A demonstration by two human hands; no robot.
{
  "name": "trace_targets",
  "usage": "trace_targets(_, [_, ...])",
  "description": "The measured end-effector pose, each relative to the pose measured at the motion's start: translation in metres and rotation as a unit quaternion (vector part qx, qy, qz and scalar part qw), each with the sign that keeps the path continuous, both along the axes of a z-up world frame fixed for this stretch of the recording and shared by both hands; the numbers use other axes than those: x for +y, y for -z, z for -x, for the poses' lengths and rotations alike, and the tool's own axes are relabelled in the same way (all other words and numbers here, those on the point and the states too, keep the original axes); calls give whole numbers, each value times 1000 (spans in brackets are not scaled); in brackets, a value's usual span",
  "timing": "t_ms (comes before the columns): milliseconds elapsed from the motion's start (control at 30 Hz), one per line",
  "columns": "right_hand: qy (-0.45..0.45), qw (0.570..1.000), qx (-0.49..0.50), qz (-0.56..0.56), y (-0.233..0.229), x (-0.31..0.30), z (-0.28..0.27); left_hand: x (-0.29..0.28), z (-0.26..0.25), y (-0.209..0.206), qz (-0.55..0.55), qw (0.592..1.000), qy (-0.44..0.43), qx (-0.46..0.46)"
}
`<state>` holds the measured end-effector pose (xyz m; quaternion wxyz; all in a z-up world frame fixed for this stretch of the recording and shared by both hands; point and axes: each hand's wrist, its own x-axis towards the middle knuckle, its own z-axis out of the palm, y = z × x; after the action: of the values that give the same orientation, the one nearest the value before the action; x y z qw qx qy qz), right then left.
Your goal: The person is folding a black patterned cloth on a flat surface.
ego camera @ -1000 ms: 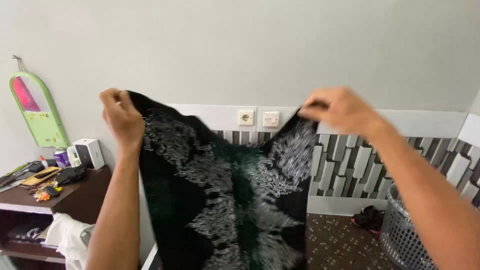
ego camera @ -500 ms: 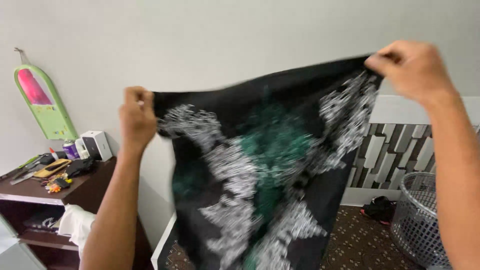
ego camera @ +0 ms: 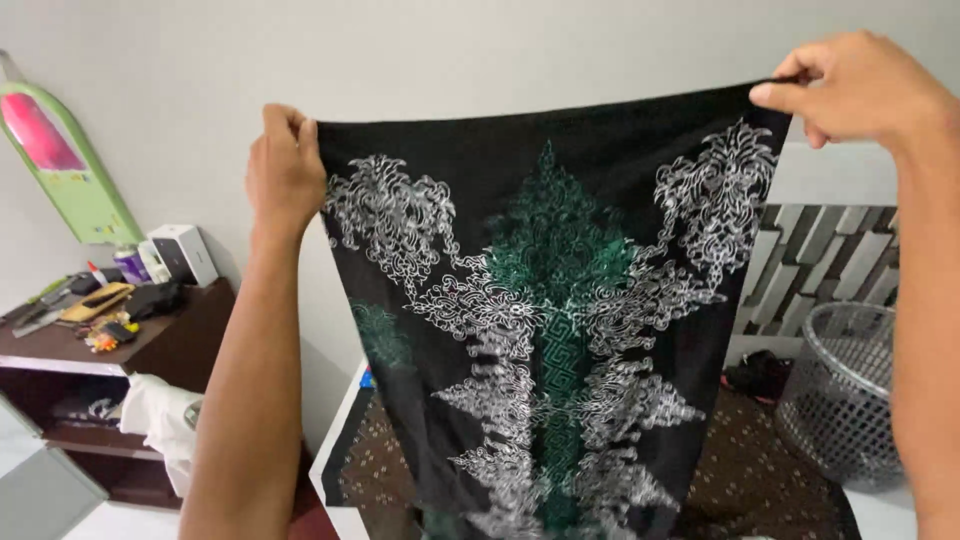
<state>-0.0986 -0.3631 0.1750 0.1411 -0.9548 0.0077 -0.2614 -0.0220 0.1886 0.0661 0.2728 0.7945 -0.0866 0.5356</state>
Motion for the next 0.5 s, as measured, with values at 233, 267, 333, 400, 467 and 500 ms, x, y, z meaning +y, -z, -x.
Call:
trace_targets(233, [-105,973,-15,-205,30,-13,-50,-39,-15,-6,52,975,-65,204])
trace_targets(267, [-99,973,-10,-208,37,-13,-53,-46,-12,-5,48,975,-61,210])
trace_targets(333, [-96,970,-85,-205,51,-13,-62,-60,-6,-4,91,963,13,253])
trace_targets(400, [-123,965,-152,-175,75,-39,-93,-66,-32,4,170,949,108,241])
trace_targets(467, [-152,954,-214,-144,103,-71,-135,-71,-58,15,251,920,197,229])
trace_targets(500, [-130,946,-279,-101,118,-90,-160,-74,-71,24,260,916,236,195])
